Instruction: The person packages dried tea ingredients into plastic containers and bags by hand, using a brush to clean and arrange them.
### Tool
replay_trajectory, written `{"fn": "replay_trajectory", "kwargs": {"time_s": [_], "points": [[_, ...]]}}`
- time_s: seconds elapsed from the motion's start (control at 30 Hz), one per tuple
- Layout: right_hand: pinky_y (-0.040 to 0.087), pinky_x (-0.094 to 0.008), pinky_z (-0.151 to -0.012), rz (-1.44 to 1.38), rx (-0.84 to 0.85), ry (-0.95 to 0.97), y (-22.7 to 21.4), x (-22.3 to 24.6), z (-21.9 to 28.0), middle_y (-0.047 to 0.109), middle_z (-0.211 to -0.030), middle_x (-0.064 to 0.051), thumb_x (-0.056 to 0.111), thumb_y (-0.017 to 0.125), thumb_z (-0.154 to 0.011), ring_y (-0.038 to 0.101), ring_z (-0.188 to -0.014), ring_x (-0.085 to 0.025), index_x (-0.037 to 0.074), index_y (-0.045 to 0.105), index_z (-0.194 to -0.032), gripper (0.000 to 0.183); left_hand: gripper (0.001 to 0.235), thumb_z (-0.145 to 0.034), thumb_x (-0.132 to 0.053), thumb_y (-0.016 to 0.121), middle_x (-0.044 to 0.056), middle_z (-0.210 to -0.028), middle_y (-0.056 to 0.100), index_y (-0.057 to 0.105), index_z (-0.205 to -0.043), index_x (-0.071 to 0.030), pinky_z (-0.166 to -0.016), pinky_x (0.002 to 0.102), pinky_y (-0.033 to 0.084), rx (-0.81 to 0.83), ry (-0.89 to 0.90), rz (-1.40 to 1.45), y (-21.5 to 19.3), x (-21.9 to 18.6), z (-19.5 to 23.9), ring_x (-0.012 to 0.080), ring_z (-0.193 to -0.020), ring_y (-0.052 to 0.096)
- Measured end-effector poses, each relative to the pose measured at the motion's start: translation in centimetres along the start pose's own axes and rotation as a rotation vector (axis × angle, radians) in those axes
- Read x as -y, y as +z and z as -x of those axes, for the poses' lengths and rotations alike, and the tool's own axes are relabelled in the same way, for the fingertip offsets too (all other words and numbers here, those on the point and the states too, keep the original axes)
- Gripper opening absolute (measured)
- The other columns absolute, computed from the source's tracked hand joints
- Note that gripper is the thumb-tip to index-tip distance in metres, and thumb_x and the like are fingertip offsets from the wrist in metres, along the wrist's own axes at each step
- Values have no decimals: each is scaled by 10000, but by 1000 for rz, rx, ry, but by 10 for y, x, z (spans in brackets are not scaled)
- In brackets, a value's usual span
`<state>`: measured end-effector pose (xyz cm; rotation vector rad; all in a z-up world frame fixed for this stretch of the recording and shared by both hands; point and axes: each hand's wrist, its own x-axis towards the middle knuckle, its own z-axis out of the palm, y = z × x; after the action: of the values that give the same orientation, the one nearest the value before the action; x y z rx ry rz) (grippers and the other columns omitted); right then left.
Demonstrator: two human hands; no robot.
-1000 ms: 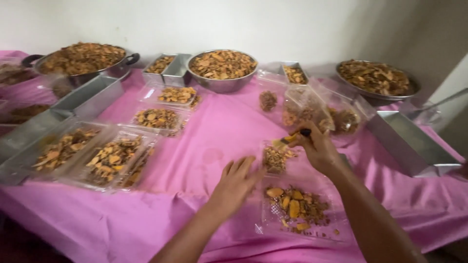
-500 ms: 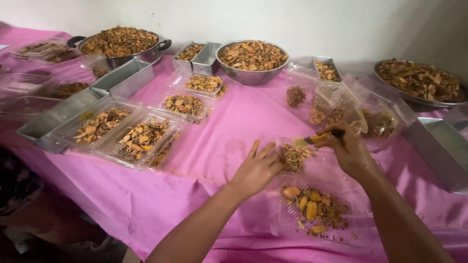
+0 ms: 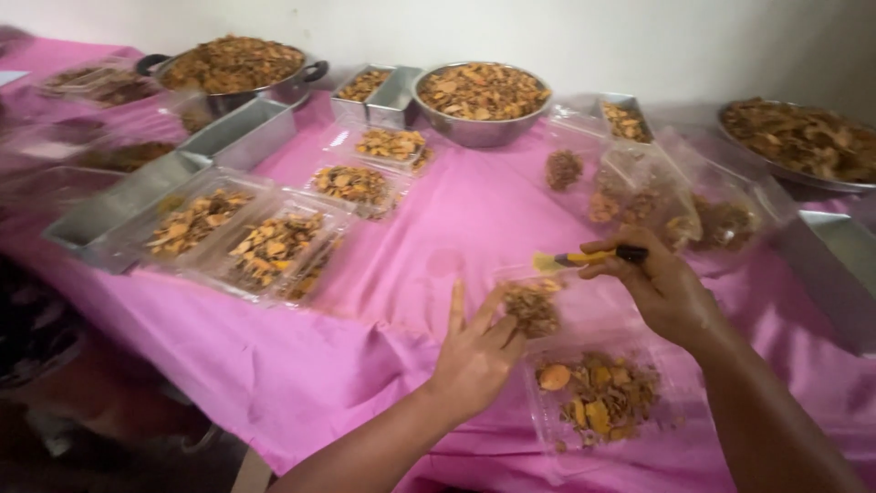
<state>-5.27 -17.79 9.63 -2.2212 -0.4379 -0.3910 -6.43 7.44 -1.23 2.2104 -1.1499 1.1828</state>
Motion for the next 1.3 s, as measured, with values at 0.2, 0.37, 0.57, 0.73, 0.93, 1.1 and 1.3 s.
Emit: {"fn": "replay_trajectory", "kwargs": {"time_s": [0.2,0.37,0.57,0.73,0.93,1.1,1.3], "points": [[686,-416,-922,-211,1,-127,-21,-21,1,749,-1048,-250,74,497,-1039,797,-974,-315,-67,586,-1227,252,272,-675,41,691,98,-746,661,780,-905,-73,-1093,833,224,43,0,-80,12,6,4,411,-1220,594],[611,-407,-921,-35,-109,4,-16,-40,2,751,-1106,-186,70,562,-1022,777,-978,-291,0,598,-1242,233,63,-742,-35,680,77,-701,586,689,-745,-97,-1112,807,215,6,-3,-136,37,10,-7,348,-1137,603],[557,-431,-962,96,-115,-104,11,-73,-27,783,-1069,-135,163,653,-1002,761,-1008,-287,72,635,-1240,255,84,-907,-117,615,90,-849,624,697,-923,-107,-1131,749,214,25,0,-176,92,12,-6,297,-1067,587],[539,-491,-1021,45,-6,-112,36,-90,-45,734,-1190,-197,140,612,-1015,699,-1150,-375,89,603,-1303,292,218,-987,-117,550,70,-1082,661,666,-1171,-137,-1181,647,241,90,-4,-144,64,-7,-7,242,-1181,576],[519,-509,-1045,94,192,-42,40,-52,-51,721,-1251,-182,166,563,-1040,675,-1202,-392,136,526,-1303,267,256,-977,-57,529,162,-1241,622,630,-1206,-112,-1112,692,310,88,-111,-270,48,47,25,333,-1289,537],[531,-513,-1027,-214,252,-174,44,-55,-51,713,-1271,-244,87,539,-1028,723,-1153,-364,57,555,-1262,237,260,-926,-291,684,188,-1215,673,751,-1168,-223,-1036,453,482,197,-408,61,76,90,48,345,-1204,653],[593,-469,-963,-449,269,-147,24,-45,-40,706,-1252,-278,25,467,-1037,795,-996,-364,-14,514,-1237,209,357,-890,-339,742,207,-1147,711,746,-1208,-175,-920,362,570,2,-428,28,59,71,40,318,-1061,713]]}}
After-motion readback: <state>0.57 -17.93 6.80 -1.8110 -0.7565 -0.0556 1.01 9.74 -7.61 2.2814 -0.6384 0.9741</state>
